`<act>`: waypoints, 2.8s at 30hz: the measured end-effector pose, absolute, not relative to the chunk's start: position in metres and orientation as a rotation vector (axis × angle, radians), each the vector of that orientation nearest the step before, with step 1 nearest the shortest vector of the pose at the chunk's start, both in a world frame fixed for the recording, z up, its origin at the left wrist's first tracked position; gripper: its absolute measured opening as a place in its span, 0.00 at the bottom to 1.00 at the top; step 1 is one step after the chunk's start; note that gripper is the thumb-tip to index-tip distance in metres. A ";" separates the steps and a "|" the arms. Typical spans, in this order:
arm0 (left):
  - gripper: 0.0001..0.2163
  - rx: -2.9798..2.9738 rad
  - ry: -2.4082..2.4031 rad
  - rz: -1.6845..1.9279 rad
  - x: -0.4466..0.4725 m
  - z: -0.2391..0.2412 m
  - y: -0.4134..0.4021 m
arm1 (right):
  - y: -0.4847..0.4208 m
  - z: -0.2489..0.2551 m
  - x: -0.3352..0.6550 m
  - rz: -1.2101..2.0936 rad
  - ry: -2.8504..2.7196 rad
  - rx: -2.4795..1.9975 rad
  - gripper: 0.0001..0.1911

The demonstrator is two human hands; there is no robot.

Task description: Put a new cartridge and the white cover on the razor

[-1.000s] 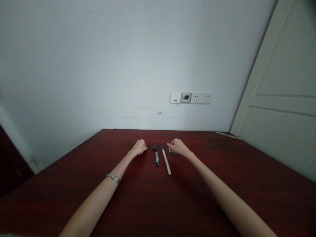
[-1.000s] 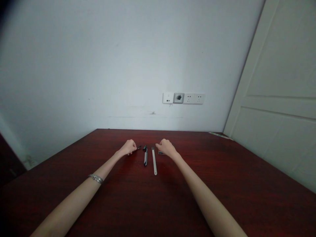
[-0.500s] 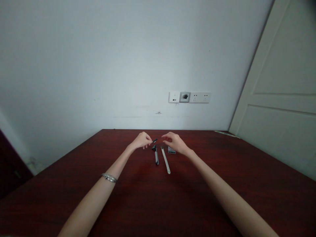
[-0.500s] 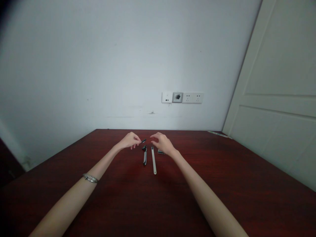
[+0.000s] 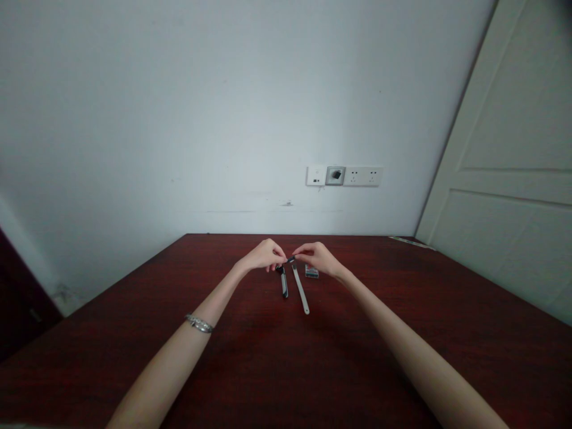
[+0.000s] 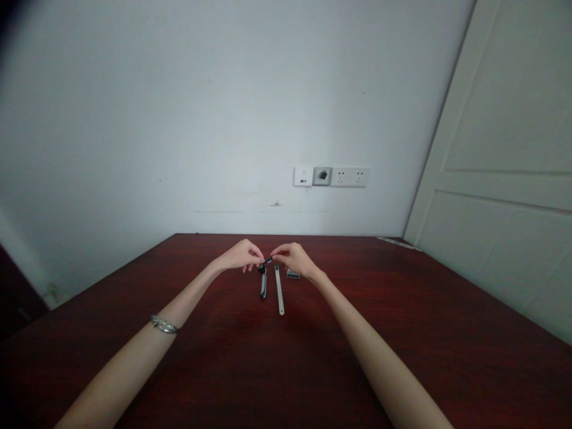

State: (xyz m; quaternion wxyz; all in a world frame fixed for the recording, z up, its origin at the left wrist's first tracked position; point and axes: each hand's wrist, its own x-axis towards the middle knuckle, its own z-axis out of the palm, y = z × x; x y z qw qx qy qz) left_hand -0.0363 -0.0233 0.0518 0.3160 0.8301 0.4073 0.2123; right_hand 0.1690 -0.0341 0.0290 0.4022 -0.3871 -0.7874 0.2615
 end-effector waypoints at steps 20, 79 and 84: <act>0.09 2.405 0.849 1.170 -0.023 0.058 -0.033 | -0.028 0.016 0.169 1.404 -1.321 -0.795 0.14; 0.11 2.825 1.058 1.079 -0.031 0.053 -0.035 | -0.037 0.049 0.180 0.909 -1.688 -1.109 0.14; 0.11 2.815 1.044 1.048 -0.030 0.051 -0.034 | -0.039 0.048 0.178 0.877 -1.722 -1.118 0.14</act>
